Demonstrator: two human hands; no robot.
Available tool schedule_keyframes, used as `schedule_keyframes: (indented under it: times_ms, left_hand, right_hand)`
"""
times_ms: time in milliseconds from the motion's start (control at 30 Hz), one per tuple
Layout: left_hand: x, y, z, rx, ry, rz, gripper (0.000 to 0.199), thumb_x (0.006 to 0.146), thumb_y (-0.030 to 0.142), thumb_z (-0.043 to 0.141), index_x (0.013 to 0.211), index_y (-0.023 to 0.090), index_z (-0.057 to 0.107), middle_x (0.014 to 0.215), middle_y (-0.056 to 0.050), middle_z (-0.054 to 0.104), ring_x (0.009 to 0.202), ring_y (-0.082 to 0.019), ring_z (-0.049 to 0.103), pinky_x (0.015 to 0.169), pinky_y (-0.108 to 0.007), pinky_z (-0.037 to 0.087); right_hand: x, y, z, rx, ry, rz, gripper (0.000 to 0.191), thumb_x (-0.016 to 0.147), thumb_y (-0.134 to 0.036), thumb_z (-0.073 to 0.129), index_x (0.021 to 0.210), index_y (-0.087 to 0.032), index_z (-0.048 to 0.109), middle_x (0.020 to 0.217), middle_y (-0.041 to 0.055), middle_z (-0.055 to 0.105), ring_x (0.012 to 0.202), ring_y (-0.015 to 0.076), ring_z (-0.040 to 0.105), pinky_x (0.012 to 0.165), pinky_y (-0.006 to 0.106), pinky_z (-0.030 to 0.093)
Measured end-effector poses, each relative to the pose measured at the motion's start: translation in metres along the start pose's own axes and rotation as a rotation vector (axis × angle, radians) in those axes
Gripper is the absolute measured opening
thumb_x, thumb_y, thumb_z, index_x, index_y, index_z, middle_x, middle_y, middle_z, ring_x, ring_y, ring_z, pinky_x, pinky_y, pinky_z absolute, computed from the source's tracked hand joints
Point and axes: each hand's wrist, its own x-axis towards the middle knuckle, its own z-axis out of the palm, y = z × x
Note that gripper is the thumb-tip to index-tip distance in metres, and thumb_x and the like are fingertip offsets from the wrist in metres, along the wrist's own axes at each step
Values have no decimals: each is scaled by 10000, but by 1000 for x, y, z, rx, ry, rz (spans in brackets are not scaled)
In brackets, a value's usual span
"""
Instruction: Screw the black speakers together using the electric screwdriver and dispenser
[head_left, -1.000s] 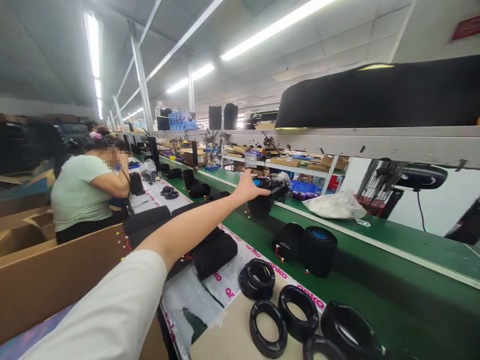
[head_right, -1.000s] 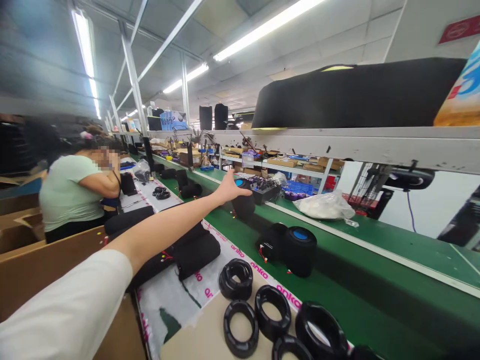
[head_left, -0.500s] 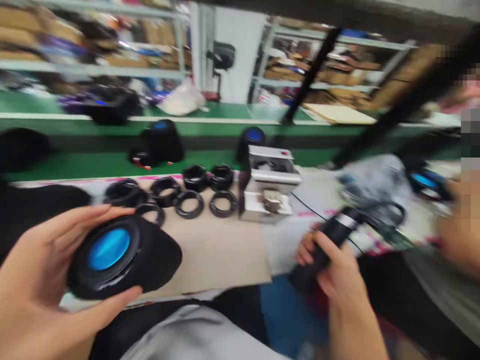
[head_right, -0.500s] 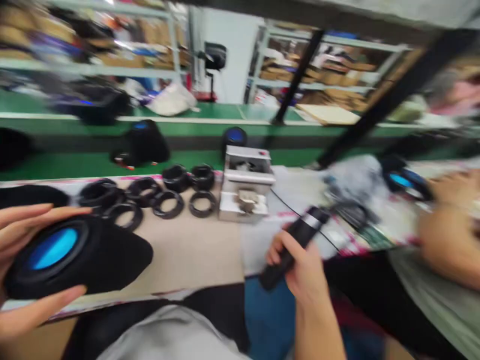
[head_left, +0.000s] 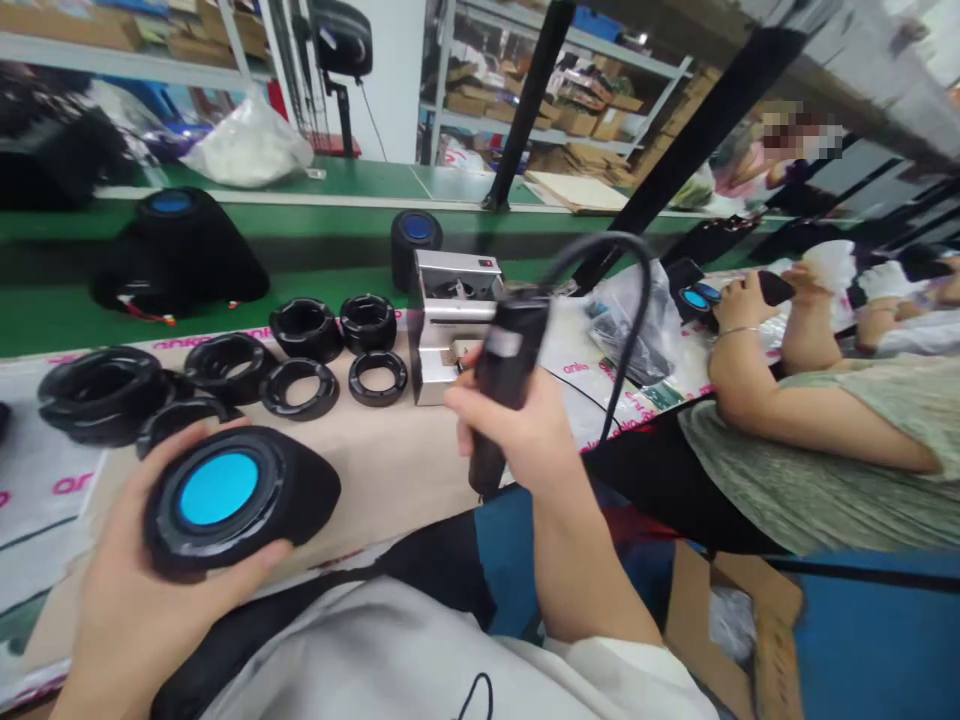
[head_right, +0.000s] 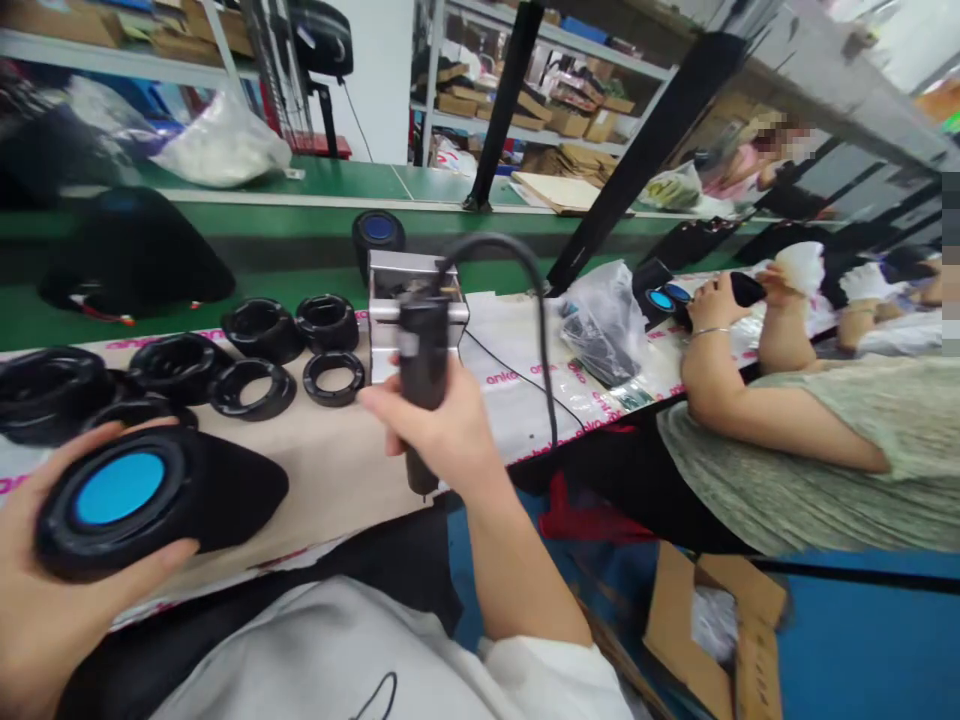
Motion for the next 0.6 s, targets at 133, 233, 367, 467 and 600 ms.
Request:
schedule_keyframes:
  times_ms: [133, 233, 367, 467, 600]
  left_hand:
    - [3, 18, 11, 18, 194, -47, 903, 604, 546, 936, 1451, 531, 623, 1468, 44, 688, 1438, -493, 607, 1265, -782, 459]
    - [1, 19, 14, 28, 191, 33, 837, 698, 439, 922, 1470, 376, 604, 1450, -63, 690, 1431, -464, 625, 1217, -710, 531]
    - [-1, 17, 12, -29, 135, 37, 848, 725, 376, 937, 1474, 292, 548, 1460, -100, 678, 1407, -410, 657, 1173, -600, 590]
    - [-1, 17, 7, -83, 66, -10, 864, 736, 366, 934, 1491, 284, 523, 1535, -111, 626, 1463, -405, 616, 1170, -567, 597]
    - [1, 16, 1, -117, -21, -20, 958, 748, 412, 939, 1576, 298, 471, 1672, -117, 517, 1577, -420, 504, 1230, -570, 555]
  right_hand:
    - [25, 14, 46, -501, -82, 7, 352, 859, -365, 783, 1143, -258, 606, 1100, 20, 764, 761, 202, 740, 724, 354, 646]
    - [39, 34, 71, -667, -66, -72, 308, 895, -233, 688, 1195, -253, 621, 1245, 68, 731, 1121, 292, 733, 1020, 448, 596]
    - [46, 52, 86, -835, -59, -107, 336, 890, -157, 619, 1219, -227, 621, 1237, 111, 710, 1090, 326, 717, 996, 473, 559]
    - [50, 56, 90, -896, -51, -97, 336, 878, -147, 606, 1206, -220, 622, 1105, 100, 722, 965, 307, 716, 900, 437, 555]
    - [53, 49, 87, -876, -38, -87, 336, 899, -197, 625, 1232, -237, 620, 1091, 90, 735, 990, 308, 723, 895, 422, 564]
